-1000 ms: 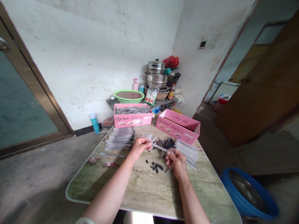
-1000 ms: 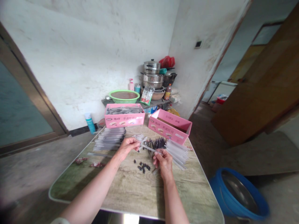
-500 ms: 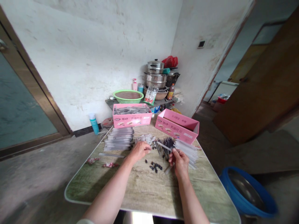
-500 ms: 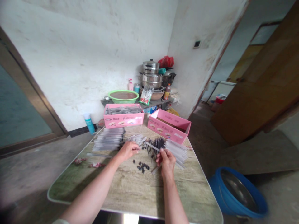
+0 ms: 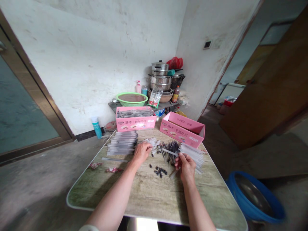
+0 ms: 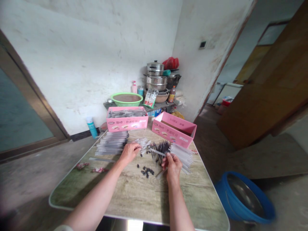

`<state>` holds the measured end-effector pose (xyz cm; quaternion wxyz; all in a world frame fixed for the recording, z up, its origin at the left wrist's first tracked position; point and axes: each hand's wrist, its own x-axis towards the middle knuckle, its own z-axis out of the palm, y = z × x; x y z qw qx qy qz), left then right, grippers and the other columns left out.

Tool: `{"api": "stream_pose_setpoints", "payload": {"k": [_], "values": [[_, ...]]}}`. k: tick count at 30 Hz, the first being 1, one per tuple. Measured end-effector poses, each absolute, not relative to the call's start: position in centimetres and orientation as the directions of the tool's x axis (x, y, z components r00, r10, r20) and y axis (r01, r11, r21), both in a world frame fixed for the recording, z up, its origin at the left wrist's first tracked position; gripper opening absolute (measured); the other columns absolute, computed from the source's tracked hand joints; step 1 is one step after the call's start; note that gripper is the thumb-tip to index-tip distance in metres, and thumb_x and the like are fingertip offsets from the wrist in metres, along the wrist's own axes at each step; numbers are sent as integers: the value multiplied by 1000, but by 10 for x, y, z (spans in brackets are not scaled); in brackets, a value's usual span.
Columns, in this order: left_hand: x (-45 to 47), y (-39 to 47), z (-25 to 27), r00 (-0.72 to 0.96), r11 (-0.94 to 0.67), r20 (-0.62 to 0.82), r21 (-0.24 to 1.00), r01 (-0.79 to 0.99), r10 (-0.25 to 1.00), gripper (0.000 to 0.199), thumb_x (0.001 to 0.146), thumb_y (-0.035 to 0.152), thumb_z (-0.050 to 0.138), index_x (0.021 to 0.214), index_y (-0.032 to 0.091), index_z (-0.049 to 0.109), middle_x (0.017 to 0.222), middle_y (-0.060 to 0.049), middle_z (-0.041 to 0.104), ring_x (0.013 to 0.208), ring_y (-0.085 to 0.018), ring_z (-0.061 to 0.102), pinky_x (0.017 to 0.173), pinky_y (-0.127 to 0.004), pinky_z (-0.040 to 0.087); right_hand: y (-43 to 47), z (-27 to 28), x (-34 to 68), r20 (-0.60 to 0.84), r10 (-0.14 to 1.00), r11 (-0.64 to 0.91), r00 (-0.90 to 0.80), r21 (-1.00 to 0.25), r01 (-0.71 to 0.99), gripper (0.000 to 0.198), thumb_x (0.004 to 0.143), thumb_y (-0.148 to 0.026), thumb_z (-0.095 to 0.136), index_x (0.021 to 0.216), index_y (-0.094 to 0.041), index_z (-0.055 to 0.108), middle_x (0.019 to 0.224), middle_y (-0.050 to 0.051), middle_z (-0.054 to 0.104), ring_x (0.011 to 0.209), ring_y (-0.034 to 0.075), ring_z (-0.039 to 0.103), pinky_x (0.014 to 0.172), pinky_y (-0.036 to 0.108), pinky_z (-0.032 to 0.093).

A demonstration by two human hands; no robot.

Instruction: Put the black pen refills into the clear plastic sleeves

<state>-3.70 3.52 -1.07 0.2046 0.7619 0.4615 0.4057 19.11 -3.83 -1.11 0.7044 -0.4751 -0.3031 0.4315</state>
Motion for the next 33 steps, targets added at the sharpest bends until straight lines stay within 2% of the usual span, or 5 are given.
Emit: {"api": "stream_pose_setpoints", "payload": {"k": [3,18,25,29,33], "values": [[-37,37,-13,184,-452,433,670,589,882,18,80,14,59,81,20,76,82,-8,70,77,-21,62,75,-31,44,-38,-11,191,20,889,185,458,-930,-318,34,68,-46,79,66,-18,59,52,-2,63,33,10,50,28,21,36],[-18,35,-18,383,-508,336,517,689,860,17,83,15,58,83,21,74,90,-7,64,81,-20,58,73,-28,43,-38,-11,190,20,898,180,439,-928,-327,31,67,-42,80,67,-18,61,54,-1,63,36,11,52,29,21,37],[-17,29,-12,367,-467,297,438,768,882,24,83,16,61,104,22,71,101,-10,65,93,-24,61,79,-32,45,-38,-8,188,43,917,195,398,-917,-349,34,59,-34,86,81,-15,69,59,0,65,45,14,57,40,24,45],[-14,26,-8,361,-432,243,397,810,900,20,86,23,62,104,23,70,103,-7,65,94,-23,62,79,-30,46,-40,-9,189,115,896,227,429,-949,-219,30,67,-40,81,76,-16,66,49,-4,57,39,11,47,37,22,35],[-12,24,-6,350,-428,257,383,819,901,17,88,28,60,102,22,69,103,-8,65,94,-23,63,79,-31,46,-47,-3,186,280,854,278,439,-958,69,29,76,-43,75,73,-16,65,49,-5,52,43,10,44,44,23,35]]}}
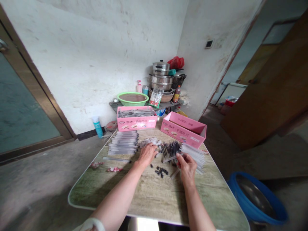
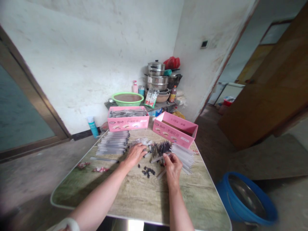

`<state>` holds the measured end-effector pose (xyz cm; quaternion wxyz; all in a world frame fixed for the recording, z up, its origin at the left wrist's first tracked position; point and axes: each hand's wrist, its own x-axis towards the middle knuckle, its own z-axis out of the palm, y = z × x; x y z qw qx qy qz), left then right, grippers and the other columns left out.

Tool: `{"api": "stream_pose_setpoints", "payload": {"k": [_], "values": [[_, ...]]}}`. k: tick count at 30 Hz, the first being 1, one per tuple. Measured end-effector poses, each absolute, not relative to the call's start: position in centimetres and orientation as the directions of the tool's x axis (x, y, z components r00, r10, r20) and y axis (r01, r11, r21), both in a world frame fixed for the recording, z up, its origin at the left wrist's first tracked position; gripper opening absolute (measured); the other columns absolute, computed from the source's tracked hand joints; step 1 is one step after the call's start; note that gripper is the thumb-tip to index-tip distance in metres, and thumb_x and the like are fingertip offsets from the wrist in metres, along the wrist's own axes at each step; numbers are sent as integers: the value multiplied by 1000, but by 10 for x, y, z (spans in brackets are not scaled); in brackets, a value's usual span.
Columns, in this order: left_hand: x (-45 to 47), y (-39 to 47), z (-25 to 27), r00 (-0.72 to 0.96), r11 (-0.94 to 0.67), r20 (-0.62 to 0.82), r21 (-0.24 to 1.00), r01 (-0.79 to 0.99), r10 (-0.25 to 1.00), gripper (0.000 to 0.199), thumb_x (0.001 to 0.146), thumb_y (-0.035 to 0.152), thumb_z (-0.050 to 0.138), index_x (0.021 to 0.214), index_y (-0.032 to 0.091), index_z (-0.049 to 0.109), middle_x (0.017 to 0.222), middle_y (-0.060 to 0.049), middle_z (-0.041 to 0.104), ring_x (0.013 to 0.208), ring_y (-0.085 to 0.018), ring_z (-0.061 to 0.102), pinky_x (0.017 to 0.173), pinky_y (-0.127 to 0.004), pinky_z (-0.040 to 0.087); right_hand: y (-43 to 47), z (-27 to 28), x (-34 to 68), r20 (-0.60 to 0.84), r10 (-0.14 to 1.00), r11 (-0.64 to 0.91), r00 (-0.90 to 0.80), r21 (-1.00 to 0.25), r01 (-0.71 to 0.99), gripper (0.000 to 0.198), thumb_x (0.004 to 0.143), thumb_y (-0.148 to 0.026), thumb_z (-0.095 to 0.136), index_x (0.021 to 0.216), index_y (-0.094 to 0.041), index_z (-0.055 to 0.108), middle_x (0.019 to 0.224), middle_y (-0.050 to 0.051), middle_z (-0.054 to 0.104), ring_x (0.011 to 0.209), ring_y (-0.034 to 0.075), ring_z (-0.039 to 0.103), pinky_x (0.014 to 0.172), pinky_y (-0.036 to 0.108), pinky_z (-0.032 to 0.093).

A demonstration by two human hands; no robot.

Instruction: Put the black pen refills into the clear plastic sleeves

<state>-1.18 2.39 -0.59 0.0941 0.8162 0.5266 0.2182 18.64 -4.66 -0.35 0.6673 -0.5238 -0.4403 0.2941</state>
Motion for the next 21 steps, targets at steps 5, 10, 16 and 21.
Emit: {"api": "stream_pose_setpoints", "payload": {"k": [5,10,16,21], "values": [[-10,23,-8,324,-409,262,415,813,909,16,84,17,61,99,21,67,97,-8,66,87,-23,64,75,-31,46,-52,3,177,346,843,302,413,-938,170,30,79,-45,73,82,-16,66,59,0,63,49,14,54,46,25,42],[-12,27,-9,262,-418,340,554,720,903,35,80,6,56,110,19,66,96,-9,67,87,-22,63,78,-32,47,-45,1,179,170,895,288,412,-926,-245,35,79,-50,71,83,-18,57,76,6,74,48,17,64,37,24,45],[-12,30,-6,263,-232,225,973,-4,938,22,80,27,67,97,14,71,78,-5,66,67,-15,59,62,-26,47,-40,-5,185,74,966,169,246,-904,-393,31,72,-39,80,80,-14,64,64,6,72,46,14,63,45,23,53],[-9,20,3,399,89,79,918,-386,913,37,73,39,77,94,11,67,74,-4,64,63,-12,59,59,-23,47,-45,-4,181,17,998,42,66,-922,-386,33,81,-48,70,81,-16,61,57,2,67,30,10,50,26,17,31]]}}
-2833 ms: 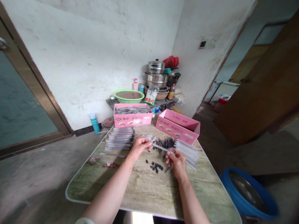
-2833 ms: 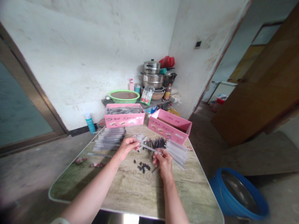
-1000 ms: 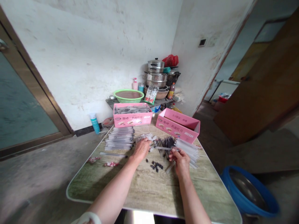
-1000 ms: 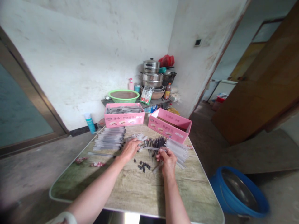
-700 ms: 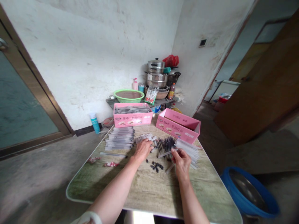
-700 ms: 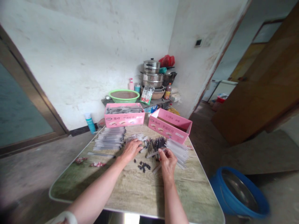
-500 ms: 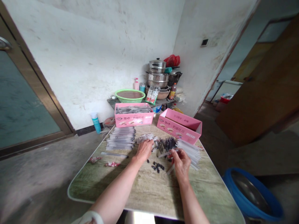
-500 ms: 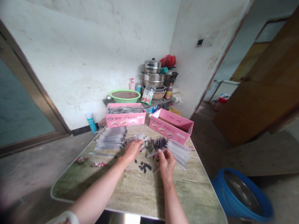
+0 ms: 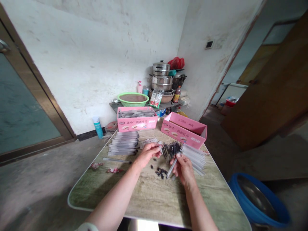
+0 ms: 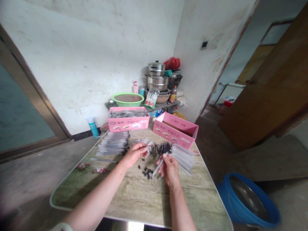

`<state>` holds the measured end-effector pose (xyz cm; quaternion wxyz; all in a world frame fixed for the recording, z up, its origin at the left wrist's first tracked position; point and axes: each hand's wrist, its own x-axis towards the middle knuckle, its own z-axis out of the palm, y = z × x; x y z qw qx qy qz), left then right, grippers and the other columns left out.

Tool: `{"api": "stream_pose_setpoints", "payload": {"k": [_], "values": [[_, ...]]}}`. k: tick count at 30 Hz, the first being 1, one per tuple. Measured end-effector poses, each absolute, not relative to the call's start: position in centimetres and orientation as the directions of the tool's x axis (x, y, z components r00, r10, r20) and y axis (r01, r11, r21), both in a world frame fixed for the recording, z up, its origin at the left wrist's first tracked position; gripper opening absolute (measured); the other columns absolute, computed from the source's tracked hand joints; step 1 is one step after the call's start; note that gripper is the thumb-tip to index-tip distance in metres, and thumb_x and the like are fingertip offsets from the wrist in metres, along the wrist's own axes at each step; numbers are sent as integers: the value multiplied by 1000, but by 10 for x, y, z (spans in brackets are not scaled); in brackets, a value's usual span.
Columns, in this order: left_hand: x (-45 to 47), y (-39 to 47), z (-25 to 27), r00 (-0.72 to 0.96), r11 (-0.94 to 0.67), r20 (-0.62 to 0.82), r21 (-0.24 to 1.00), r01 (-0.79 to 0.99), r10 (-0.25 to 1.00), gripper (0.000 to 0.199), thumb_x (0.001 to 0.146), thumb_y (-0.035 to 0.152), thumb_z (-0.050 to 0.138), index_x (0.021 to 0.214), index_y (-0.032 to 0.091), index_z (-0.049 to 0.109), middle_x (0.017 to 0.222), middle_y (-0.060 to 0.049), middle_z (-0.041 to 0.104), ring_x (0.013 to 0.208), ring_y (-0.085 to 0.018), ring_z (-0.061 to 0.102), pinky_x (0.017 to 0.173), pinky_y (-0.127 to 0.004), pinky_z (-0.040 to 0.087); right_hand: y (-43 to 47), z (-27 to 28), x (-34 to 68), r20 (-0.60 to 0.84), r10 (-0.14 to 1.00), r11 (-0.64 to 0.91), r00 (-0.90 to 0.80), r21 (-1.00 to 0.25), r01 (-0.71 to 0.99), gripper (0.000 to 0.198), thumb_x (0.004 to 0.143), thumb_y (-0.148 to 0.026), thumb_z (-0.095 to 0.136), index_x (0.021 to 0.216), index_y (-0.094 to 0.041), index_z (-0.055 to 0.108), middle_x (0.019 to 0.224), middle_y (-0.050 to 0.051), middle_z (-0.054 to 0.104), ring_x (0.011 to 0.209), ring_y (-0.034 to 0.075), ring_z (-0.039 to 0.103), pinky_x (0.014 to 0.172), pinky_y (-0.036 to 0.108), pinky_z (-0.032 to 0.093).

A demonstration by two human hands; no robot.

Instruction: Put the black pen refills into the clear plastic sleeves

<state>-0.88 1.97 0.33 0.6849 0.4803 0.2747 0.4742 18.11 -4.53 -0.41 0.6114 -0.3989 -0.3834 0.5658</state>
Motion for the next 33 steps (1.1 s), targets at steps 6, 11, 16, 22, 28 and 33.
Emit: {"api": "stream_pose_setpoints", "payload": {"k": [6,11,16,22,28,33], "values": [[-7,14,7,425,129,74,895,-427,902,38,71,38,80,93,10,66,72,-3,64,61,-11,60,58,-22,47,-53,2,174,-3,965,-60,-261,-976,-211,40,88,-51,61,105,-15,63,56,1,66,27,5,38,29,17,22],[-4,15,3,407,121,75,892,-436,910,38,71,38,80,94,11,65,71,-2,64,60,-11,59,54,-20,44,-54,-1,174,-31,933,-63,-360,-995,-76,37,87,-48,63,91,-11,68,53,1,63,29,3,31,32,18,15],[-2,13,3,459,123,66,921,-370,886,38,71,39,79,93,11,65,69,-2,64,57,-10,58,53,-20,42,-52,-2,174,-33,935,-56,-352,-997,-54,38,86,-48,64,92,-11,68,52,-1,61,29,3,29,31,18,14],[-1,8,6,524,64,102,955,-289,846,36,75,41,76,92,11,65,67,-2,64,56,-11,58,54,-22,43,-53,0,173,-36,947,-51,-318,-998,-40,41,84,-53,64,86,-12,68,50,-1,59,29,3,26,31,18,12],[-1,8,7,513,24,120,964,-264,850,38,73,44,77,90,12,64,68,-2,64,56,-11,58,54,-22,43,-53,2,172,-33,960,-47,-277,-998,-45,42,83,-55,64,78,-13,67,50,0,60,28,3,26,31,19,12],[-2,12,6,405,70,67,947,-313,912,41,68,44,80,85,12,63,64,-1,62,56,-11,57,53,-21,43,-54,7,173,19,970,7,-242,-999,-52,39,84,-50,63,93,-13,70,53,0,63,32,5,30,35,19,17]]}}
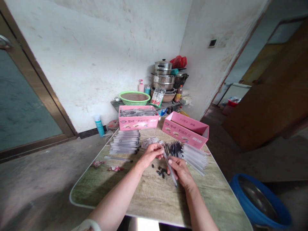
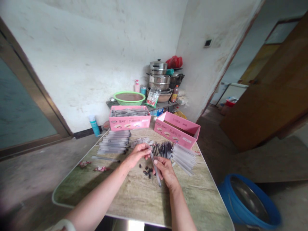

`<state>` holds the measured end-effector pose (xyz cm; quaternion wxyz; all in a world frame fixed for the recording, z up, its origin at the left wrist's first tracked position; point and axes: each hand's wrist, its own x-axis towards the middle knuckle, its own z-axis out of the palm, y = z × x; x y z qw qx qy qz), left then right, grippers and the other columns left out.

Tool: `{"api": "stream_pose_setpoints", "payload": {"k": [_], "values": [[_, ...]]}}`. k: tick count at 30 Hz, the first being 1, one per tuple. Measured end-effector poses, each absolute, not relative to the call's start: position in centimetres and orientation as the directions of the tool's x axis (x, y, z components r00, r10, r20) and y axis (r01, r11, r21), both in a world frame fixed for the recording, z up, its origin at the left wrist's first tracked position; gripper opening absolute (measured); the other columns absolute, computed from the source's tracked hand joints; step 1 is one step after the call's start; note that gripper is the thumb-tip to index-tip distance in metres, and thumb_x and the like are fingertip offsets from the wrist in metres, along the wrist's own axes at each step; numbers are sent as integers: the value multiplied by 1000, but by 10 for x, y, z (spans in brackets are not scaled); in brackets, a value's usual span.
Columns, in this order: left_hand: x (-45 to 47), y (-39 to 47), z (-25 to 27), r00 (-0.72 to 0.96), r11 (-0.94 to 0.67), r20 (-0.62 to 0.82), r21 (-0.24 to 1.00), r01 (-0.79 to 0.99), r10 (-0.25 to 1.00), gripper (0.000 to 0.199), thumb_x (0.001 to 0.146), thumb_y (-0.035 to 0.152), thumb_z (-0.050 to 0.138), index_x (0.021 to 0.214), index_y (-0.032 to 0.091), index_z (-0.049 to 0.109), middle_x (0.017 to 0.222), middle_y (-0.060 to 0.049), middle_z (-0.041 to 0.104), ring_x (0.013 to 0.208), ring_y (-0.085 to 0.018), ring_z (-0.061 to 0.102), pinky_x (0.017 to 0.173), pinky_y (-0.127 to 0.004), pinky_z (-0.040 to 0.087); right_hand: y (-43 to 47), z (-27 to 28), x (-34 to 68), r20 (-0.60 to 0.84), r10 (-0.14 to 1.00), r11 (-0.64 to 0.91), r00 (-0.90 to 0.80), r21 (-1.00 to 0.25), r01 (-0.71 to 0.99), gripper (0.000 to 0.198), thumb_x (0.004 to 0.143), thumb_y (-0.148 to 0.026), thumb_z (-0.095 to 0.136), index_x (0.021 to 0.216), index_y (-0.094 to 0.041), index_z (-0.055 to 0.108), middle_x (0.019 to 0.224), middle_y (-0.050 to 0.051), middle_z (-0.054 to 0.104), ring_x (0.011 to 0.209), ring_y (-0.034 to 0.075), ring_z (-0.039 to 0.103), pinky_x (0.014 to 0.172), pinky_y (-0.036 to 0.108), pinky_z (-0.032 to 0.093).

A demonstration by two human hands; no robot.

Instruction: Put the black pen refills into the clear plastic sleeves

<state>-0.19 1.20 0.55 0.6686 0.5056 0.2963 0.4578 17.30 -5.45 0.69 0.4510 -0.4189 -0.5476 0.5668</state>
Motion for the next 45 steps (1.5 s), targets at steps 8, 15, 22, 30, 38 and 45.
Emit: {"api": "stream_pose_setpoints", "payload": {"k": [8,15,22,30,38,45], "values": [[-2,12,5,419,111,49,931,-348,907,41,67,41,82,88,11,62,68,-1,63,59,-11,60,58,-24,49,-50,-1,174,4,990,-7,-139,-997,-80,35,77,-45,73,94,-15,70,55,-2,60,37,7,43,37,19,27],[-2,17,-3,375,45,70,956,-290,924,42,66,41,83,88,10,67,66,-3,65,57,-13,61,57,-26,50,-49,-5,175,96,995,99,-35,-990,103,29,79,-48,69,74,-19,70,54,-2,60,36,9,42,37,22,28],[3,11,2,377,47,90,939,-341,922,42,63,40,85,85,10,66,63,-2,64,54,-13,60,57,-27,49,-54,5,174,71,996,71,-58,-997,-14,38,80,-48,69,58,-17,61,46,-3,51,33,6,31,35,21,17],[10,6,5,400,-47,183,944,-326,898,40,70,40,81,90,9,65,62,-3,65,54,-12,60,58,-26,47,-52,-2,182,-70,990,-96,-125,-972,-214,33,77,-45,74,72,-13,66,51,-2,58,29,2,30,33,18,12],[-9,19,7,176,-170,239,927,-334,955,35,76,42,73,93,13,62,65,-1,63,54,-12,58,53,-24,47,-46,0,177,8,1000,10,15,-986,-167,41,74,-52,73,88,-14,70,65,5,69,44,15,59,33,21,34],[-110,54,10,-696,-261,259,959,106,670,25,79,33,59,96,15,64,79,-4,67,65,-16,62,59,-24,48,-42,-11,185,172,922,181,348,-984,7,31,78,-49,71,82,-18,70,59,1,65,42,14,54,39,26,39]]}}
